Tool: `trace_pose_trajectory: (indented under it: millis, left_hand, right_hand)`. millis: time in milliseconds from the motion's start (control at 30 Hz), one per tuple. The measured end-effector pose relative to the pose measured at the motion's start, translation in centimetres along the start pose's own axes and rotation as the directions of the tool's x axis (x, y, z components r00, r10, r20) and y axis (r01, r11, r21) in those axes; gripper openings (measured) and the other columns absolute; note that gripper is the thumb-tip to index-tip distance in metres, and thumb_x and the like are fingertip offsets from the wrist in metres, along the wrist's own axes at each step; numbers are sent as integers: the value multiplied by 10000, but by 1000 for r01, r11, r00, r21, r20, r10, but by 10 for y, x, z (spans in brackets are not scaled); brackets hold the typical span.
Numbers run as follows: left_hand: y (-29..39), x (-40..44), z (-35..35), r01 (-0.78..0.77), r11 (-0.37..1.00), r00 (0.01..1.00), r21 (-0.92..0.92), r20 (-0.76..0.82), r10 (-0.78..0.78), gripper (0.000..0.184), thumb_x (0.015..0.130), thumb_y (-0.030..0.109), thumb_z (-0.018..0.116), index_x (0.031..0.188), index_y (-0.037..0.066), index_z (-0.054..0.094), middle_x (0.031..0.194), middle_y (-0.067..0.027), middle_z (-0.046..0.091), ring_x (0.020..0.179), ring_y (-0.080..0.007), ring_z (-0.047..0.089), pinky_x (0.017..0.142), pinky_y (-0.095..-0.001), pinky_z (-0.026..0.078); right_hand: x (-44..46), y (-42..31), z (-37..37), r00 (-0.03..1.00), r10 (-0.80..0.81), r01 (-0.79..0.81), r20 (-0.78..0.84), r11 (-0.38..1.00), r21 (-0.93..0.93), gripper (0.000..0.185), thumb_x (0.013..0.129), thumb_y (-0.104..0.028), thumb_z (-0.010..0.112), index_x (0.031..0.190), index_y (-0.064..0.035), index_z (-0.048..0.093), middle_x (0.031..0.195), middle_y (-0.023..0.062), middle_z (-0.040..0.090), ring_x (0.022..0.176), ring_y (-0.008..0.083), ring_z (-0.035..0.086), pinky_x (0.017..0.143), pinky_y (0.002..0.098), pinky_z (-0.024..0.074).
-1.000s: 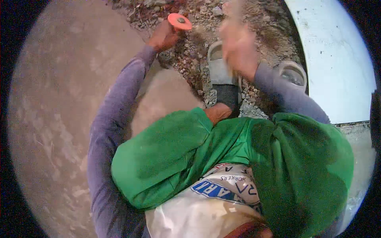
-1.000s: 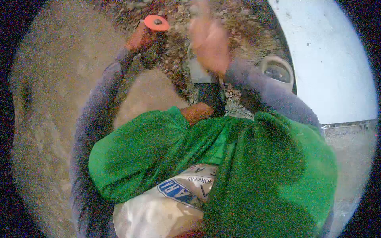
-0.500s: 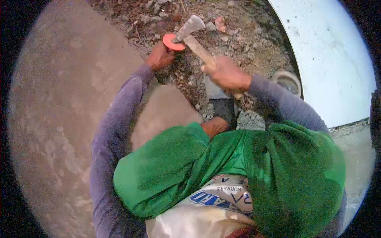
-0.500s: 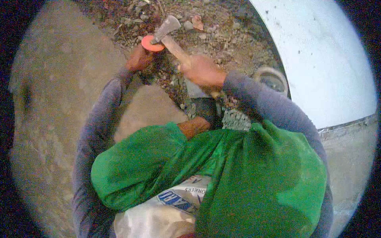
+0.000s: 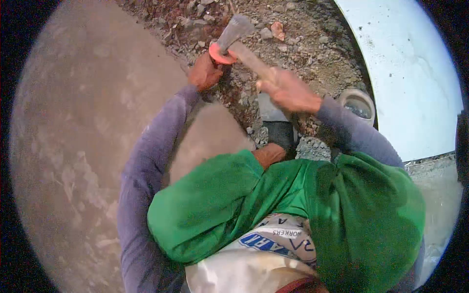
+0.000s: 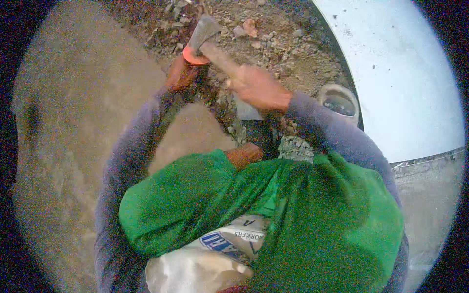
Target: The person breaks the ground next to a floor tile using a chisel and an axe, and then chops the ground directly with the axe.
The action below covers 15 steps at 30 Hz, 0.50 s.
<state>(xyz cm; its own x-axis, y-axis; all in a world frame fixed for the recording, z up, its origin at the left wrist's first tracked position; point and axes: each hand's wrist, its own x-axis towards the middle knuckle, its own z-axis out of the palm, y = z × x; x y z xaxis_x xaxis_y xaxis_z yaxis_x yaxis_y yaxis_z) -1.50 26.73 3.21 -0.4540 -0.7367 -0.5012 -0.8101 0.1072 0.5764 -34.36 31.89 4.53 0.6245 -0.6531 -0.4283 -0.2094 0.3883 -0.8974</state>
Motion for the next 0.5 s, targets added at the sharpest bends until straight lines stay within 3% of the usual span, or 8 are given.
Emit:
trace_pose_trajectory:
  millis: [100,167,233,333,367,467,500]
  left_hand:
    - [32,9,7,91,996,946,-14,-311,-90,327,848,-10,674,1173,19,679,1136,-115,725,1057,-218,684,916,-368,538]
    - [40,13,4,103,973,930,-208,-327,-169,331,839,-9,698,1170,12,679,1132,-108,731,1031,-207,692,884,-360,549]
    - [23,23,-1,25,993,930,-116,-362,-66,385,800,-49,721,1178,8,676,1102,-89,745,980,-211,710,825,-349,567]
    - [39,39,-20,175,982,972,68,-173,-162,346,807,10,726,1151,15,691,1079,-105,749,977,-233,721,844,-369,565]
    - [39,42,-19,176,963,978,205,-148,-147,279,828,75,710,1102,24,710,1086,-131,744,975,-233,715,855,-381,557]
    - [9,37,-14,33,971,991,237,-137,0,253,856,125,685,1087,25,708,1065,-145,733,960,-235,705,872,-386,550]
    - [20,39,-15,49,990,992,129,-120,-34,273,860,115,681,1118,29,694,1042,-138,726,942,-230,699,849,-382,554]
  right_hand:
    - [4,12,-24,997,59,-55,-54,996,66,331,1011,-340,606,1034,-10,626,770,67,596,697,180,553,651,395,472]
    - [3,21,-29,991,74,-64,-107,993,96,349,1012,-356,606,1054,-10,626,784,60,605,709,174,553,662,388,478]
    - [2,25,-32,978,60,-38,-201,993,108,364,1009,-371,609,1070,-13,626,792,55,612,722,172,556,679,383,484]
    - [-12,7,-45,985,115,-105,-132,991,78,360,1007,-363,613,1083,-12,631,826,66,614,744,177,556,706,380,489]
    - [-12,12,-42,988,94,-81,-125,992,100,356,998,-353,622,1081,-7,631,837,91,625,759,182,568,714,391,493]
    - [-18,25,-39,993,-50,52,-111,998,20,341,991,-333,626,1086,-6,635,829,110,637,757,188,583,704,406,496]
    - [-23,26,-36,995,-52,52,-89,999,2,344,988,-331,630,1087,-1,635,828,117,638,761,193,589,704,410,498]
